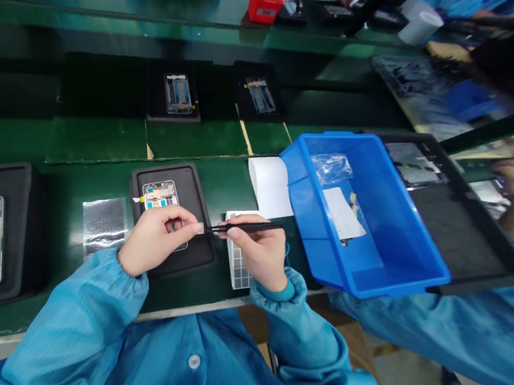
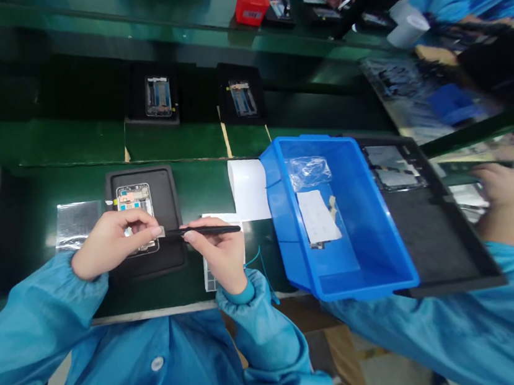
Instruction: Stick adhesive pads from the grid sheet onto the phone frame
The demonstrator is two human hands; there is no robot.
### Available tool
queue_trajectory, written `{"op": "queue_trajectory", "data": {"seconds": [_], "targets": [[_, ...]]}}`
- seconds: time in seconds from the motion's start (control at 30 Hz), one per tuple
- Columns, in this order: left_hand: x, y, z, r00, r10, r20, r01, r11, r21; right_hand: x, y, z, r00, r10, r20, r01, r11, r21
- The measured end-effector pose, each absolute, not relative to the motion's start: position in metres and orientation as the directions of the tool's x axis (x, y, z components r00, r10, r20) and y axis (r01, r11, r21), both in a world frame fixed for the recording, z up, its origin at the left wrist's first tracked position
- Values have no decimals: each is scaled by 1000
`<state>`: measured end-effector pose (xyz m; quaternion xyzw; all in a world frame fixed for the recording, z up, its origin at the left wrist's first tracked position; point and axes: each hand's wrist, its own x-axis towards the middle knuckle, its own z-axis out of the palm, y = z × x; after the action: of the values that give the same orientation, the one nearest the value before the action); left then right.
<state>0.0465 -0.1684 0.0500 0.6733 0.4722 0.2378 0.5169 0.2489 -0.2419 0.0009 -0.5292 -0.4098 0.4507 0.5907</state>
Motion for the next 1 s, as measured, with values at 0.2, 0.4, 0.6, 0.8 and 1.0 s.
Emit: {"op": "queue_trajectory", "data": {"seconds": [0.2, 0.4, 0.6, 0.8, 1.0], "targets": [[35, -169, 54, 455, 876, -159, 358, -17, 934, 236, -238, 2, 240, 971, -6, -69, 11, -998], [27, -169, 51, 455, 882, -118, 339, -49, 939, 227, -235, 6, 258, 966, 15, -60, 31, -998], [15, -167, 45, 432, 893, -130, 371, -44, 928, 218, -234, 7, 300, 953, 39, -8, 44, -999], [-20, -167, 36, 219, 975, 35, 541, -151, 828, 214, -224, 1, 351, 936, 12, 18, 6, -1000], [-23, -186, 4, 335, 916, 221, 787, -401, 469, 194, -189, 2, 310, 944, -110, 71, -138, -988]]}}
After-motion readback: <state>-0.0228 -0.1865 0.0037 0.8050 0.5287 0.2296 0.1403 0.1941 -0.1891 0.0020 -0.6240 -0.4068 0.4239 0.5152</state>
